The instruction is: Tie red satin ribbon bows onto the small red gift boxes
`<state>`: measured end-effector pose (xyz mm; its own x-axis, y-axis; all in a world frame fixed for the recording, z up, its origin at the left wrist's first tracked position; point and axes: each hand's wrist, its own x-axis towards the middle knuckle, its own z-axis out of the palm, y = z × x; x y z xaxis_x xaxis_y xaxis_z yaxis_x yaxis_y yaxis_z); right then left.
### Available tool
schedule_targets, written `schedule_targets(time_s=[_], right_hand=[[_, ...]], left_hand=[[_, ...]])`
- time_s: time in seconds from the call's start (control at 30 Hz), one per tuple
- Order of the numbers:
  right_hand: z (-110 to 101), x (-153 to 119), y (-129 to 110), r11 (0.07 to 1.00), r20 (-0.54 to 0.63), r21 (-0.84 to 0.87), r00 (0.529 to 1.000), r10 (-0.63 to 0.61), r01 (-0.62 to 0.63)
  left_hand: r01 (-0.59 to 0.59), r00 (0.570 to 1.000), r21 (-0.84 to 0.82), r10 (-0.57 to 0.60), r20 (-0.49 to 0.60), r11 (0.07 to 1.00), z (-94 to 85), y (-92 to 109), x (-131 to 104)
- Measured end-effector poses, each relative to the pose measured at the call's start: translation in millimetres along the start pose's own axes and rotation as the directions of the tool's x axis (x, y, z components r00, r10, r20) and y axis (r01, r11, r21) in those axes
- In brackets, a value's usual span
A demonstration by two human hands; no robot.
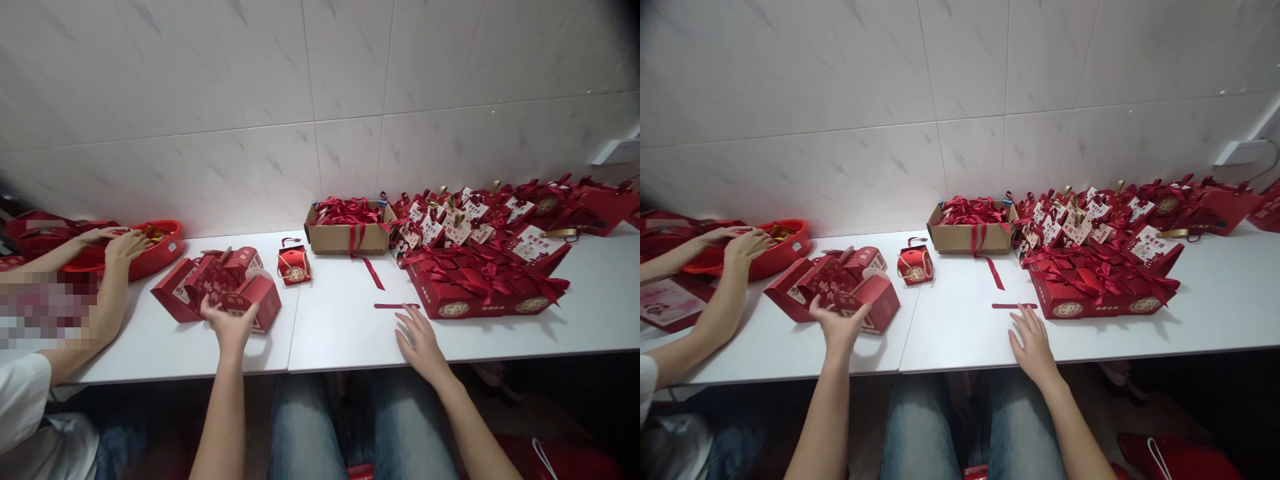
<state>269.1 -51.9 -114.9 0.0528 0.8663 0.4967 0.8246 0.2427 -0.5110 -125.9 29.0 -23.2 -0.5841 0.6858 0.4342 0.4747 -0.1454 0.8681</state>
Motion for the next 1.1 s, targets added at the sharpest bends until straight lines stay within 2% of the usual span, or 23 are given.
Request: schedule_targets(time_s=[0.07, 0.17, 0.27, 0.33, 0.37, 0.47, 0.53, 0.63, 0.8, 0.97, 1.07, 1.1], right_hand=[[7.6, 7.3, -1.2, 0.996, 0.075, -0.084, 0.997, 0.019, -0.013], [17.2, 14.6, -5.4, 0.989, 0.176, -0.13, 0.98, 0.093, -0.071], [21.1, 17.9, -8.4, 0.986, 0.205, -0.133, 0.97, 0.128, -0.102], [20.0, 20.6, -8.7, 0.986, 0.194, -0.135, 0.973, 0.128, -0.102], [18.5, 23.0, -8.4, 0.986, 0.194, -0.133, 0.973, 0.121, -0.096], [12.5, 37.3, -6.0, 0.988, 0.22, -0.128, 0.968, 0.117, -0.09], [9.6, 52.6, -4.3, 0.984, 0.24, -0.149, 0.961, 0.134, -0.099], [10.8, 79.2, -3.6, 0.967, 0.253, -0.213, 0.948, 0.194, -0.141], [27.8, 114.7, -5.3, 0.922, 0.213, -0.277, 0.919, 0.332, -0.269], [40.0, 126.2, -6.6, 0.936, 0.187, -0.213, 0.929, 0.32, -0.28], [35.1, 122.2, -13.7, 0.958, 0.156, -0.149, 0.951, 0.267, -0.245], [31.1, 120.1, -17.9, 0.973, 0.129, -0.076, 0.966, 0.225, -0.216]], left_hand=[[0.058, 0.996, -0.053, -0.054, 0.07, 0.997, -13.1, 5.3, -24.9], [0.125, 0.956, -0.164, -0.075, 0.284, 0.978, -17.7, 17.7, -54.9], [0.134, 0.853, -0.167, -0.028, 0.521, 0.977, -8.4, 30.3, -70.4], [0.041, 0.788, -0.129, 0.047, 0.613, 0.991, 0.3, 37.5, -74.2], [-0.04, 0.778, -0.104, 0.096, 0.621, 0.994, 4.6, 40.7, -75.2], [-0.307, 0.799, 0.03, 0.241, 0.551, 0.951, 15.7, 48.2, -77.7], [-0.399, 0.813, 0.132, 0.283, 0.509, 0.907, 21.4, 51.5, -80.9], [-0.398, 0.833, 0.154, 0.285, 0.474, 0.905, 27.8, 54.6, -87.8], [-0.345, 0.85, 0.032, 0.298, 0.436, 0.938, 35.4, 55.5, -95.0], [-0.266, 0.877, 0.023, 0.233, 0.42, 0.964, 42.6, 54.2, -93.2], [-0.255, 0.88, 0.084, 0.195, 0.432, 0.963, 45.9, 53.9, -92.2], [-0.258, 0.879, 0.092, 0.194, 0.434, 0.962, 46.6, 53.9, -92.2]])
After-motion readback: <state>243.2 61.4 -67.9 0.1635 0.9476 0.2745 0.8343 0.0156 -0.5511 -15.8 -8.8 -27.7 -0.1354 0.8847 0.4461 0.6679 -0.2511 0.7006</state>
